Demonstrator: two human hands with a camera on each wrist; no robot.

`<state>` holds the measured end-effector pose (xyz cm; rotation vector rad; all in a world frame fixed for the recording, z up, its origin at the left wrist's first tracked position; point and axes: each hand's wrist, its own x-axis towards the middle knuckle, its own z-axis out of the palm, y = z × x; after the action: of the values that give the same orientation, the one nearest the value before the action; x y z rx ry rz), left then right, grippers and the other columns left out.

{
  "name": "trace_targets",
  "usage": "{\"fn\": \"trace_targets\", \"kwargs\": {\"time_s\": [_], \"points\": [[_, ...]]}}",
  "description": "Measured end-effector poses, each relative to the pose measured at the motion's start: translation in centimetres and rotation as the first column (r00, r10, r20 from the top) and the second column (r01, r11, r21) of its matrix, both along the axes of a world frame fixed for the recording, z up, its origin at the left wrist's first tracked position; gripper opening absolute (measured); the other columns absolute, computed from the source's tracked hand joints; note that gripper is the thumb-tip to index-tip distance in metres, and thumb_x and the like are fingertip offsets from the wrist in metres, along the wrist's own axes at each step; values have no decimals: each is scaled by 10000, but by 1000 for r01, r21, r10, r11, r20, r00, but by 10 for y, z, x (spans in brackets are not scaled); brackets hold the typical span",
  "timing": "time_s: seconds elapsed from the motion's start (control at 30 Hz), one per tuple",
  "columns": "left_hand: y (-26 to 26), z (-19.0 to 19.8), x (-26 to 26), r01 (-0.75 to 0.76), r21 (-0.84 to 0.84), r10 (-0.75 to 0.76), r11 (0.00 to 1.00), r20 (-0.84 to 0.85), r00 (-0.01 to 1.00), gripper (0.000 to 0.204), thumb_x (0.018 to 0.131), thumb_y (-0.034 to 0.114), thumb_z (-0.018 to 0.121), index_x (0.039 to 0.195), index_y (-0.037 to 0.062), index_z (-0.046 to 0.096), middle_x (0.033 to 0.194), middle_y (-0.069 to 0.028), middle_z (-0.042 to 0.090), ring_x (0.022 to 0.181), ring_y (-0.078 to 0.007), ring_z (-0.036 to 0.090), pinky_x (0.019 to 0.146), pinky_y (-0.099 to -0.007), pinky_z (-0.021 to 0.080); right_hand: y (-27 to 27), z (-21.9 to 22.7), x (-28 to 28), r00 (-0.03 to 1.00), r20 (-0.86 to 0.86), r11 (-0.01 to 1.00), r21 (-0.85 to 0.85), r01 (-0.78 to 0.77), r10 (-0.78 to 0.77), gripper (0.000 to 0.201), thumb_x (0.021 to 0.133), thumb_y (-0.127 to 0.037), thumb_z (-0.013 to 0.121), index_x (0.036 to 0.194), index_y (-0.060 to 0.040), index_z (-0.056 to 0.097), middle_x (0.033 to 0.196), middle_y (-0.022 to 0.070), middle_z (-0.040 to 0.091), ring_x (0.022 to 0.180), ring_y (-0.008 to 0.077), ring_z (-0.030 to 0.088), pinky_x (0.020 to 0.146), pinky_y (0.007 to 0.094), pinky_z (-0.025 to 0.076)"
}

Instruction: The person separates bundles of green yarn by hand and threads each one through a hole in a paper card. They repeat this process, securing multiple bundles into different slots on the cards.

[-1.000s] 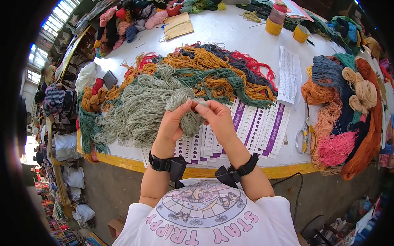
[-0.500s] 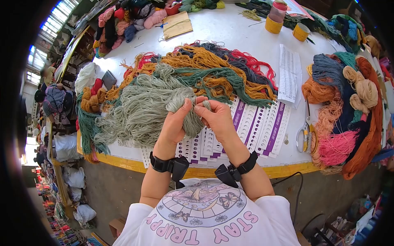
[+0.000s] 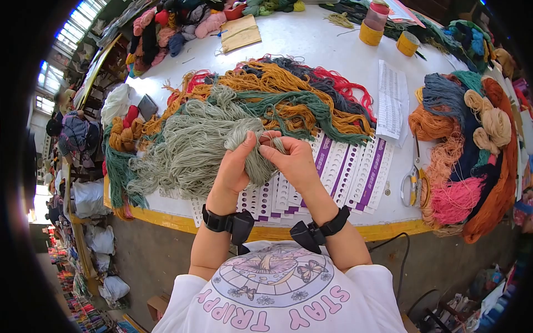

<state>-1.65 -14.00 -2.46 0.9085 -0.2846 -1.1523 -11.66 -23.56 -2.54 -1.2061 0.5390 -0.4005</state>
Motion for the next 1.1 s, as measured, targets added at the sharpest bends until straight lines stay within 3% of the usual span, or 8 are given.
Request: {"fn": "trace_targets", "kwargs": {"time_s": [0.3, 0.6, 0.7, 0.73, 0.83, 0.9, 0.97, 1.1], "points": [[3, 1, 1, -41, 7, 41, 999, -42, 998, 306, 894, 226, 481, 1101, 0, 481, 1064, -121, 560, 880, -189, 581, 732, -323, 509, -4, -9, -1, 997, 80, 971, 238, -31, 12, 124, 774, -126, 630, 857, -34, 637, 659, -41, 551, 514, 18, 422, 462, 182, 335], [2, -12, 4, -248, 53, 221, 967, 308, 925, 143, 847, 138, 554, 947, 37, 571, 925, -80, 610, 859, -184, 582, 793, -350, 469, -2, -5, 3, 996, 40, 941, 333, 58, -76, 150, 817, -203, 587, 875, -66, 606, 697, -62, 530, 615, 14, 435, 500, 176, 348], [17, -14, 24, -162, -128, 159, 978, -37, 987, 157, 868, 200, 523, 917, 57, 564, 879, -67, 608, 849, -178, 582, 806, -385, 460, -20, -15, -2, 866, 499, 479, 770, -421, -41, 156, 847, -210, 549, 853, -57, 573, 692, -47, 525, 619, 28, 449, 486, 182, 359], [24, -10, 32, -156, -294, 117, 943, -146, 982, 199, 880, 257, 493, 915, 73, 560, 826, -62, 611, 825, -179, 597, 819, -410, 457, -30, -15, -7, 776, 629, 370, 711, -598, 43, 175, 870, -220, 514, 836, -53, 552, 682, -30, 522, 635, 41, 461, 470, 190, 365], [55, -5, 74, -464, -494, 189, 735, -508, 840, 227, 879, 234, 499, 1027, 64, 528, 763, -13, 580, 731, -125, 579, 797, -399, 459, -62, -1, -27, 890, 181, 873, 191, -449, 418, 222, 879, -262, 497, 842, -51, 557, 714, -15, 540, 697, 49, 487, 467, 198, 378], [79, 5, 103, -601, -511, 220, 614, -621, 753, 268, 885, 187, 485, 1090, 14, 487, 719, 3, 549, 659, -96, 547, 752, -353, 461, -74, 4, -22, 993, 18, 940, -321, 117, -117, 270, 891, -289, 464, 843, -40, 558, 756, 7, 557, 729, 68, 511, 480, 204, 398], [100, 9, 137, -652, -494, 238, 575, -662, 711, 297, 889, 148, 466, 1117, -43, 451, 674, 10, 510, 598, -82, 507, 695, -302, 454, -81, 35, -19, 862, 301, 909, 218, 354, -408, 255, 904, -257, 422, 857, -43, 552, 809, 32, 576, 722, 98, 534, 492, 206, 414], [144, 15, 208, -630, -403, 341, 664, -586, 735, 311, 902, 122, 419, 1117, -103, 420, 604, 24, 427, 506, -74, 424, 600, -238, 415, -133, 38, -49, 628, 627, 725, 674, -142, -461, 172, 874, -150, 393, 768, -45, 479, 679, 24, 467, 583, 105, 439, 433, 216, 342]]}}
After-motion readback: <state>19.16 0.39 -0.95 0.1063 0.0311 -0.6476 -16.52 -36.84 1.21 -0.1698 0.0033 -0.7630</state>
